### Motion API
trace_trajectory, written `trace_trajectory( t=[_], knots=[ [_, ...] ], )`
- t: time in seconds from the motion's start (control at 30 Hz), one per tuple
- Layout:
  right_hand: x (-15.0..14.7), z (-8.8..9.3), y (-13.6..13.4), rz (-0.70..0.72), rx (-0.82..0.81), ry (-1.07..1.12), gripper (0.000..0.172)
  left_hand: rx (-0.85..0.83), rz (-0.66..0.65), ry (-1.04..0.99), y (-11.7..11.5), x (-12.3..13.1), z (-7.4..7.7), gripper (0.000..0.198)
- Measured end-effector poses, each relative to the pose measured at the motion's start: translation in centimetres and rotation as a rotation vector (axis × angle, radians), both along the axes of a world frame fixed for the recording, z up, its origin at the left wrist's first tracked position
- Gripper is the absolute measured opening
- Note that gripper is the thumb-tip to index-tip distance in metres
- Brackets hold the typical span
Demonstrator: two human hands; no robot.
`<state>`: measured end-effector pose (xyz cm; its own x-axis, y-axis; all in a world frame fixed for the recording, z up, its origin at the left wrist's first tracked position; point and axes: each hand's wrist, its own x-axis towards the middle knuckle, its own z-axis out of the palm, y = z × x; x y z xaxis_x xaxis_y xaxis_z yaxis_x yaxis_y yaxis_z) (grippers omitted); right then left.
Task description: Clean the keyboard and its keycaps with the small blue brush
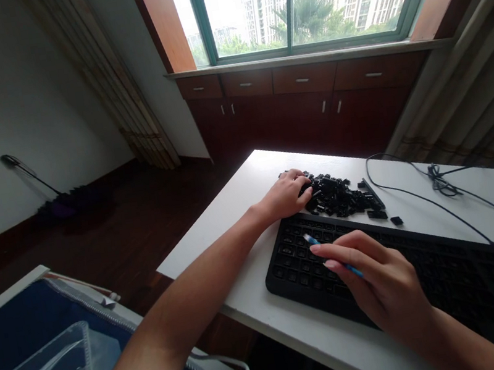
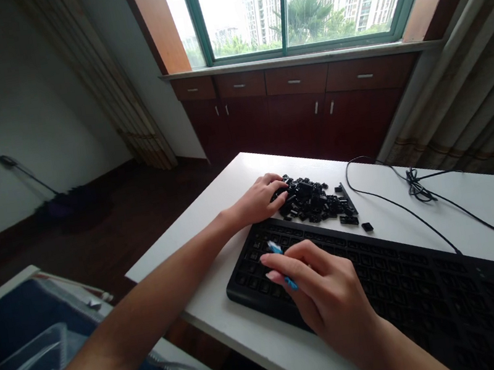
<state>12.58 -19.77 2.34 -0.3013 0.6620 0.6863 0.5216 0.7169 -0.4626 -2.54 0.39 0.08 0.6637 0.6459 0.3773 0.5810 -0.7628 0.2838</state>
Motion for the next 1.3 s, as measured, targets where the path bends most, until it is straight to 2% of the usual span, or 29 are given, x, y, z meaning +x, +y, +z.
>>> trace_trajectory(
  t=[0.13,0.33,0.43,0.53,0.73,0.8,0.93,1.0,1.1,1.2,1.3],
  knots=[
    [0.1,0.1,-0.2,0.032,0.03,0.048,0.034,-0.008,-0.002,0.0,-0.1,0.0,0.1,0.039],
    [0.1,0.3,-0.4,0.149,-0.059,0.17,0.022,-0.016,-0.005,0.006,-0.1,0.0,0.2,0.039],
    [0.0,0.3,-0.3,0.204,-0.073,0.13,0.018,-0.016,-0.005,0.005,0.0,0.0,0.1,0.039],
    [-0.1,0.2,-0.1,0.161,-0.1,0.05,0.015,-0.011,-0.007,0.0,0.1,0.0,0.0,0.038],
    [0.1,-0.1,0.0,0.087,0.024,-0.066,0.037,-0.01,-0.004,0.0,0.0,0.0,0.1,0.04],
    [0.1,0.1,-0.2,0.098,0.031,-0.038,0.035,-0.014,-0.005,0.005,-0.1,0.0,0.1,0.04],
    [0.0,0.3,-0.5,0.163,-0.089,0.168,0.018,-0.013,-0.005,0.005,0.0,0.0,0.1,0.039],
    [0.0,0.3,-0.4,0.17,-0.192,0.241,0.022,-0.01,-0.001,0.002,0.0,0.1,0.0,0.038],
    [-0.1,0.1,0.0,0.153,-0.329,0.23,0.024,-0.008,-0.003,0.002,0.1,0.1,-0.1,0.038],
    [-0.2,-0.1,0.5,0.091,-0.246,0.119,0.018,-0.005,-0.002,0.0,0.0,0.0,0.0,0.038],
    [-0.2,-0.1,0.4,0.047,-0.09,-0.007,0.029,-0.009,0.0,-0.001,-0.1,0.0,0.1,0.039]
  ],
)
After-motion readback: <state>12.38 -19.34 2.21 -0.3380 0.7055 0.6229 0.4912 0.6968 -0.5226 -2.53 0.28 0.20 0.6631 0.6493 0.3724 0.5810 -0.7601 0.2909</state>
